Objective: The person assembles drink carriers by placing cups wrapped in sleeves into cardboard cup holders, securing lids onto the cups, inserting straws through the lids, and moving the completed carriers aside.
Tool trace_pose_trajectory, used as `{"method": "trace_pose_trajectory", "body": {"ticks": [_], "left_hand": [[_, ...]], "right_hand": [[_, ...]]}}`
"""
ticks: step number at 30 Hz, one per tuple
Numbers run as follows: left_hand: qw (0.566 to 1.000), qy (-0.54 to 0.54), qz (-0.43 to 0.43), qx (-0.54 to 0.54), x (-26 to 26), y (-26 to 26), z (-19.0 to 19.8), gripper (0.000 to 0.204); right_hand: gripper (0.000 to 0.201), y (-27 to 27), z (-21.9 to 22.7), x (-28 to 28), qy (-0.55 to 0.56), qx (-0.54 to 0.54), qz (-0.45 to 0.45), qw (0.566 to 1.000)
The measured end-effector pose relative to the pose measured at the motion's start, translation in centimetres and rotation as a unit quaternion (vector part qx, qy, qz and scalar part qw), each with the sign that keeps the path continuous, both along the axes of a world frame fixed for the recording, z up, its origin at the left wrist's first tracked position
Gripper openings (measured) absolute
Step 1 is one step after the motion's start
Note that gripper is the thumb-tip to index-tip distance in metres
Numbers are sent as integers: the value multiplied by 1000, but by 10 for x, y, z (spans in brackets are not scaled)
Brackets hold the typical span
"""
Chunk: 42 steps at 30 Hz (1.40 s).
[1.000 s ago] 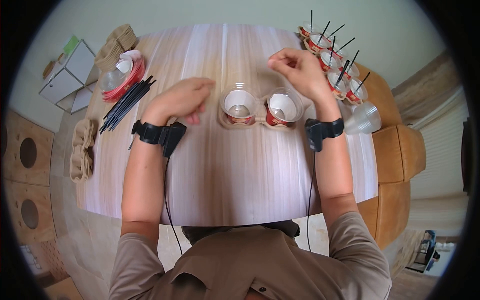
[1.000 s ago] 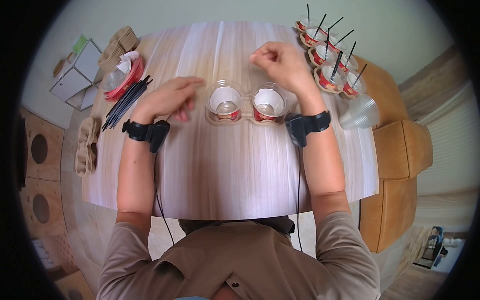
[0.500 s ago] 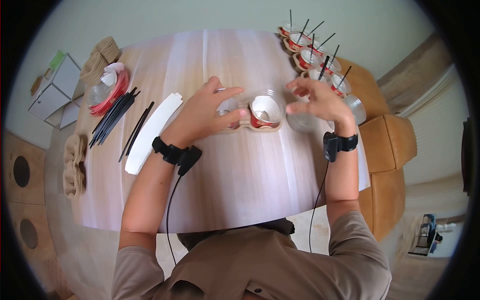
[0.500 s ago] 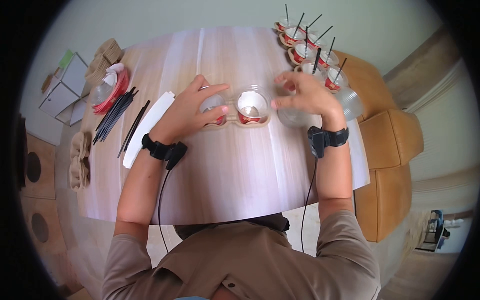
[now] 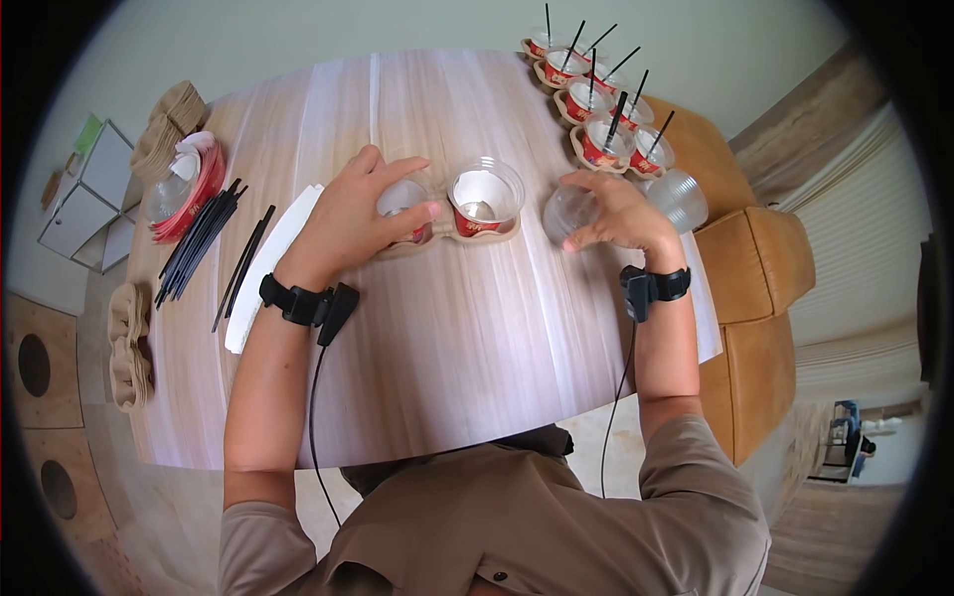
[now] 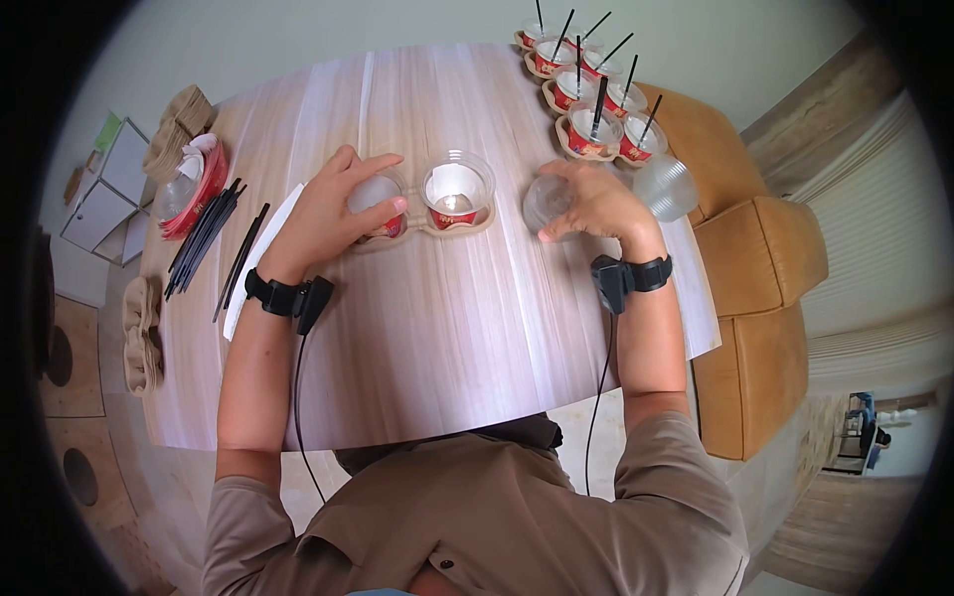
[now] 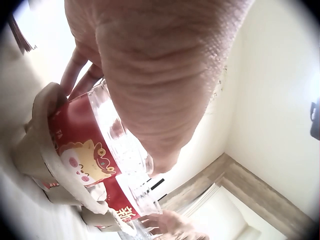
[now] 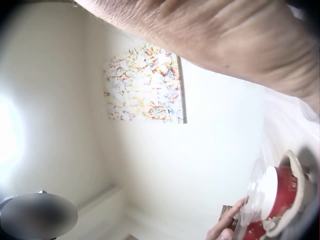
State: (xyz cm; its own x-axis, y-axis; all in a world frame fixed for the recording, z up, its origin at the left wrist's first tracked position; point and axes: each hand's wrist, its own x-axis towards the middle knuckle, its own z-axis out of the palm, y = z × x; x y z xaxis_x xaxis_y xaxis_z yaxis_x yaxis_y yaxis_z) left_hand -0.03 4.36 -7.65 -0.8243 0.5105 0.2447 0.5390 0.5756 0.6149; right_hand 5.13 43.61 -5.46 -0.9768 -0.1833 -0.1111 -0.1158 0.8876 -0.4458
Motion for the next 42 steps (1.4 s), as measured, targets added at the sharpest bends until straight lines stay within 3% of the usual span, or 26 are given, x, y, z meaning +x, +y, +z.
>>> {"method": "trace_pose_trajectory", "body": {"ticks": [3, 8, 20, 30, 42], "left_hand": [[1000, 8, -4, 2, -2, -1, -2, 63], [1000, 3, -9, 10, -3, -1, -3, 62], [1000, 3, -9, 5, -2, -2, -2, 62], [1000, -7, -12, -4, -1, -3, 1, 63], [1000, -14, -5, 8, -3, -7, 3, 60]], "right_hand": [[107, 1, 3, 2, -46, -37, -42, 997], [105, 16, -10, 0, 2, -69, -57, 996], [97, -2, -12, 1, 33, -11, -34, 999], [99, -9, -18, 0, 96, -35, -22, 995], [77, -12, -19, 2, 132, -76, -26, 988]]}}
